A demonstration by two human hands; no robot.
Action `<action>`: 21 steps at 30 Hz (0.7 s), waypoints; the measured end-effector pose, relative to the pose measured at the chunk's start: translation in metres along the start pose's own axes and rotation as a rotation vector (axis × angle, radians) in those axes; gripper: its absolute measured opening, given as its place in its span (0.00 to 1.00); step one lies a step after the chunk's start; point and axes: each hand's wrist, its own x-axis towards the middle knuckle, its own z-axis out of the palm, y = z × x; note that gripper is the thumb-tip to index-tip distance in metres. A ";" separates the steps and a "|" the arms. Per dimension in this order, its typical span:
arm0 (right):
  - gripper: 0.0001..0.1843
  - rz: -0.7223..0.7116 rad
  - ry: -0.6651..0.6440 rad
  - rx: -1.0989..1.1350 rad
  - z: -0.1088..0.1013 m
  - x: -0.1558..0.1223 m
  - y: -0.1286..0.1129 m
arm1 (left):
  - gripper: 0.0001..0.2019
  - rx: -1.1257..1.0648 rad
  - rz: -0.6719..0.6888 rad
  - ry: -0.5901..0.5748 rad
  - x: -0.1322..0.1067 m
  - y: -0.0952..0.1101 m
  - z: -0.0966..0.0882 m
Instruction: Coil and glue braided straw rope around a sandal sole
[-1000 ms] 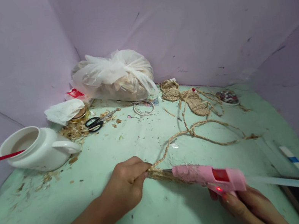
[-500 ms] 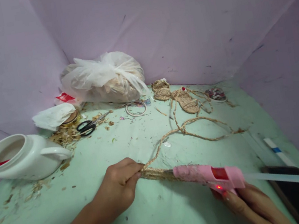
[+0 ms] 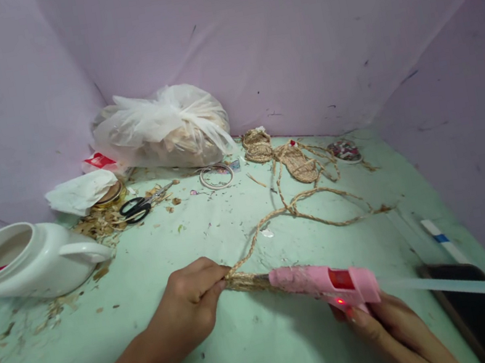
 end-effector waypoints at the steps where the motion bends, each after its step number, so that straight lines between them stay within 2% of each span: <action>1: 0.20 -0.005 -0.001 -0.005 0.001 0.000 -0.002 | 0.11 0.000 0.000 -0.004 0.000 0.000 0.000; 6: 0.21 0.000 0.009 -0.020 -0.001 -0.002 0.000 | 0.11 0.007 -0.006 -0.013 0.000 0.000 0.001; 15: 0.21 0.043 0.018 -0.031 -0.014 -0.010 0.028 | 0.11 0.002 -0.003 -0.015 0.000 0.001 -0.001; 19: 0.20 0.033 0.066 -0.027 -0.014 -0.012 0.023 | 0.11 0.007 -0.003 -0.003 0.000 0.001 0.000; 21: 0.19 0.016 0.149 -0.011 -0.015 -0.012 0.019 | 0.11 0.012 -0.003 -0.006 0.000 0.001 0.000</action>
